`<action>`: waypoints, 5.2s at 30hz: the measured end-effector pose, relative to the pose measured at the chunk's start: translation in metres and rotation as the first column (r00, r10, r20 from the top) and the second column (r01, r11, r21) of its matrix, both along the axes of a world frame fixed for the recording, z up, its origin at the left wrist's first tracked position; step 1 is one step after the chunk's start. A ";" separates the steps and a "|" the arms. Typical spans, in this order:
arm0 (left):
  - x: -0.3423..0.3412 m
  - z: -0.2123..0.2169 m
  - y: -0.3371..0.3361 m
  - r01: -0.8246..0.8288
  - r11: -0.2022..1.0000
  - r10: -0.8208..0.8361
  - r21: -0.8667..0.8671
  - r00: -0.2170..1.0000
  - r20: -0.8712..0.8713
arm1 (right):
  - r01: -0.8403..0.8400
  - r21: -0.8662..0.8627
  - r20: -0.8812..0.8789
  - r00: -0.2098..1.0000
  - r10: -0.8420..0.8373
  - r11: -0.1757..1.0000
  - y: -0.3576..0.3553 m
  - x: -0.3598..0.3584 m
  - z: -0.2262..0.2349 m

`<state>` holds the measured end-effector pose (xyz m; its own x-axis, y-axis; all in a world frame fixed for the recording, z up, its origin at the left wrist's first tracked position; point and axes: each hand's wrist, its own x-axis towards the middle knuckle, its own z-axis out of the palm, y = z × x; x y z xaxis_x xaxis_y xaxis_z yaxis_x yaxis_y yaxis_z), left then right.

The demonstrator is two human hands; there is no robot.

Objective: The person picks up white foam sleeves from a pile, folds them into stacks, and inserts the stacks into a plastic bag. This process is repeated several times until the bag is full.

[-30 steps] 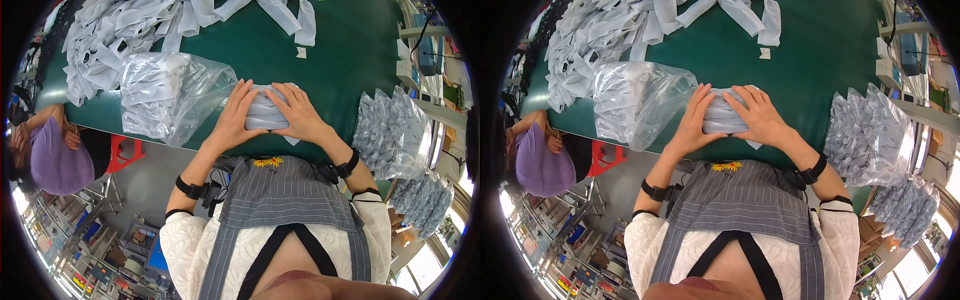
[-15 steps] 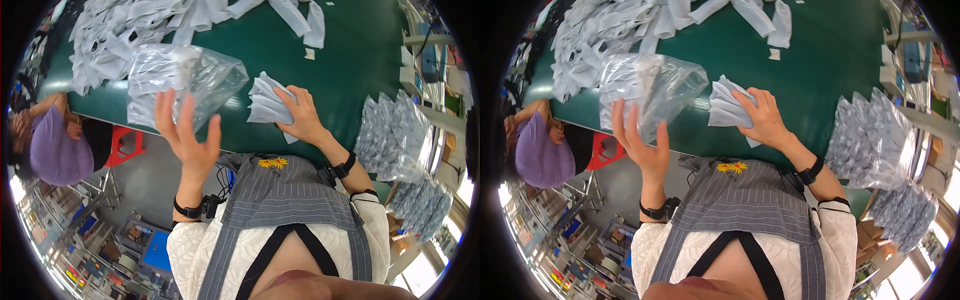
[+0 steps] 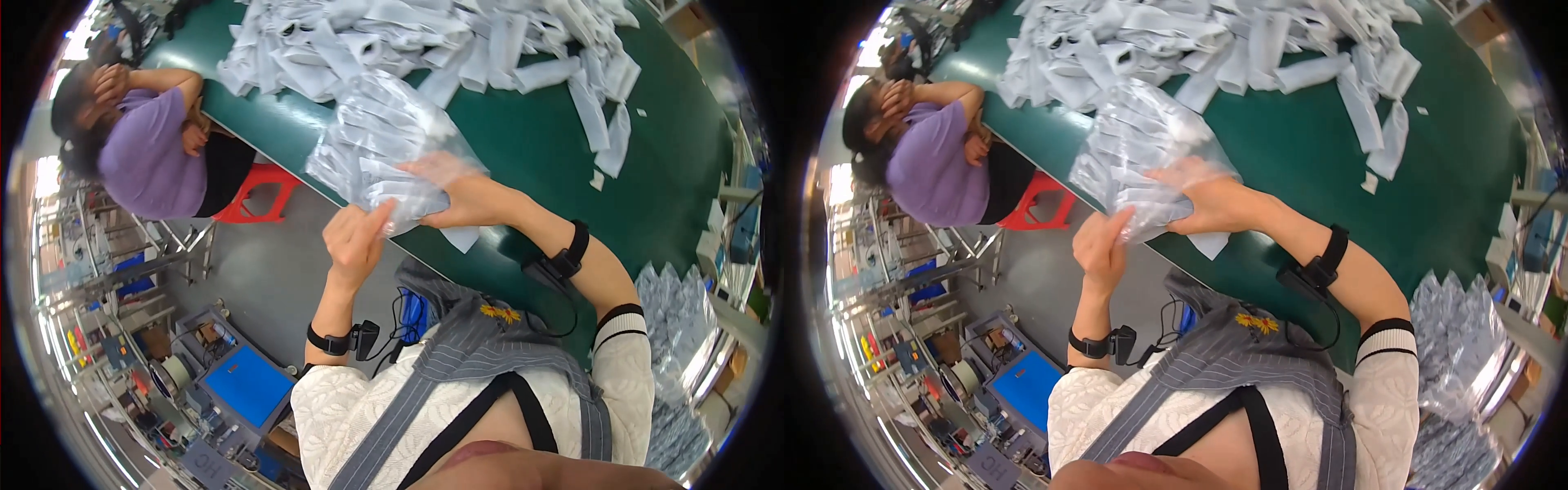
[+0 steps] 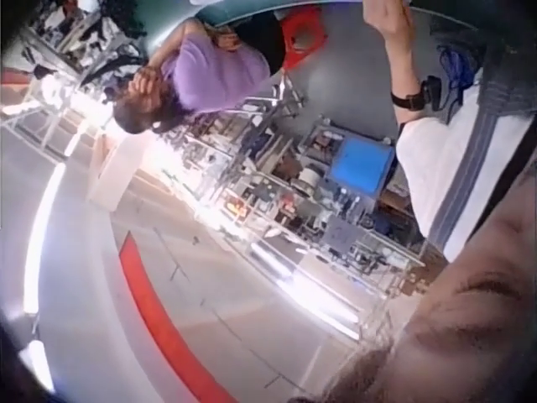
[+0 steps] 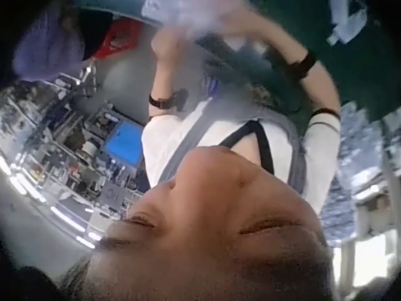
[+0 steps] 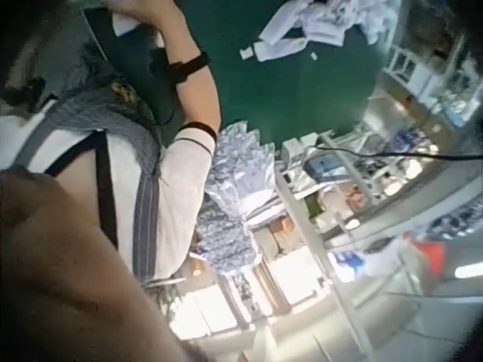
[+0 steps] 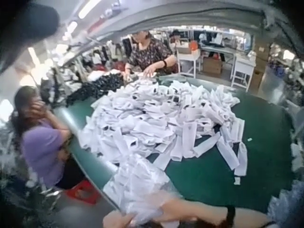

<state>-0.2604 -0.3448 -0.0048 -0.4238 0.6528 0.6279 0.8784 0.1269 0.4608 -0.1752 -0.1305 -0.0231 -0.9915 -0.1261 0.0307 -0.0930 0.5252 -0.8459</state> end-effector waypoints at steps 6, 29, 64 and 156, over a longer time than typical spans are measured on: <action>-0.022 0.042 -0.014 0.155 0.986 -0.161 -0.069 0.982 -0.099 | 0.169 0.122 -0.113 0.981 -0.155 0.978 -0.030 -0.035 0.020; 0.000 0.000 0.052 0.300 0.954 -0.300 -0.010 0.953 -0.033 | 0.438 0.354 -0.534 0.820 -0.206 0.827 -0.044 -0.041 -0.052; 0.199 -0.028 0.496 -0.023 0.908 0.026 -0.418 1.000 0.003 | 0.908 0.400 -0.468 0.319 -0.824 0.125 0.403 0.205 -0.028; 0.277 -0.078 0.295 0.635 0.704 -0.642 -0.319 0.761 0.097 | 0.876 0.478 -0.416 0.295 -0.860 0.069 0.266 0.310 -0.053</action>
